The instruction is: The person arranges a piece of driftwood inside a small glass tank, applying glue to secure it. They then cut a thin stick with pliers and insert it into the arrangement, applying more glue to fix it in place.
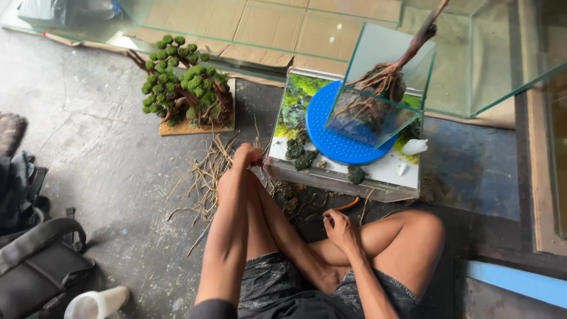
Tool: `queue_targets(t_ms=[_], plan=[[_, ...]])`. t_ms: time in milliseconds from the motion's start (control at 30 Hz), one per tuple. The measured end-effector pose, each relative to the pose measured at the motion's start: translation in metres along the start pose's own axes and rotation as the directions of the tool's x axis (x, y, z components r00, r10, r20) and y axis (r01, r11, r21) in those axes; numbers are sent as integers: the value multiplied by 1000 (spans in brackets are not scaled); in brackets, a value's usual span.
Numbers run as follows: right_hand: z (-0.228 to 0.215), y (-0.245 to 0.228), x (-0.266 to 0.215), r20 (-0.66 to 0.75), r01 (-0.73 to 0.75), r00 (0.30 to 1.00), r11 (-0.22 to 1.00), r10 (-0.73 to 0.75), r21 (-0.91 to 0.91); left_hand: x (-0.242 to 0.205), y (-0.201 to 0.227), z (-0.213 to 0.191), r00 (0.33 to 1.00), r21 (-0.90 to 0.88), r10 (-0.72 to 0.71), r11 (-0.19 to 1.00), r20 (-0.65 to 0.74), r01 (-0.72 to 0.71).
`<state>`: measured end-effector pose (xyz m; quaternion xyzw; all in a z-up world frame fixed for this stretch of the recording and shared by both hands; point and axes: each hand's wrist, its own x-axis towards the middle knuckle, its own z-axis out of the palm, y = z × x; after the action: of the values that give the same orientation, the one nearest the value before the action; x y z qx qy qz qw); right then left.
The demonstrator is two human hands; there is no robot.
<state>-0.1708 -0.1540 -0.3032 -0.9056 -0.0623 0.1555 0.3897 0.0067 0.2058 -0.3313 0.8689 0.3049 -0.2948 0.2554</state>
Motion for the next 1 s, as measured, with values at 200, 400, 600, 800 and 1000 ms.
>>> queue_targets(t_ms=[200,400,600,800,1000], plan=[[-4,-5,4,14,6,1000,997,-7,79,-75,-24,-55,966,-546,118,806,-232,-229],[-10,-26,-6,-10,32,999,832,-33,554,-236,-24,-82,903,-791,246,437,-351,-427],[-82,-124,-24,-29,121,982,498,-189,859,-292,7,-32,930,-938,194,91,-312,-334],[-123,-135,-37,-306,325,945,402,-115,856,-317,30,-20,908,-925,191,-2,-372,-379],[-138,-133,-27,-346,353,935,214,-73,911,-320,36,2,906,-939,244,-81,-345,-335]])
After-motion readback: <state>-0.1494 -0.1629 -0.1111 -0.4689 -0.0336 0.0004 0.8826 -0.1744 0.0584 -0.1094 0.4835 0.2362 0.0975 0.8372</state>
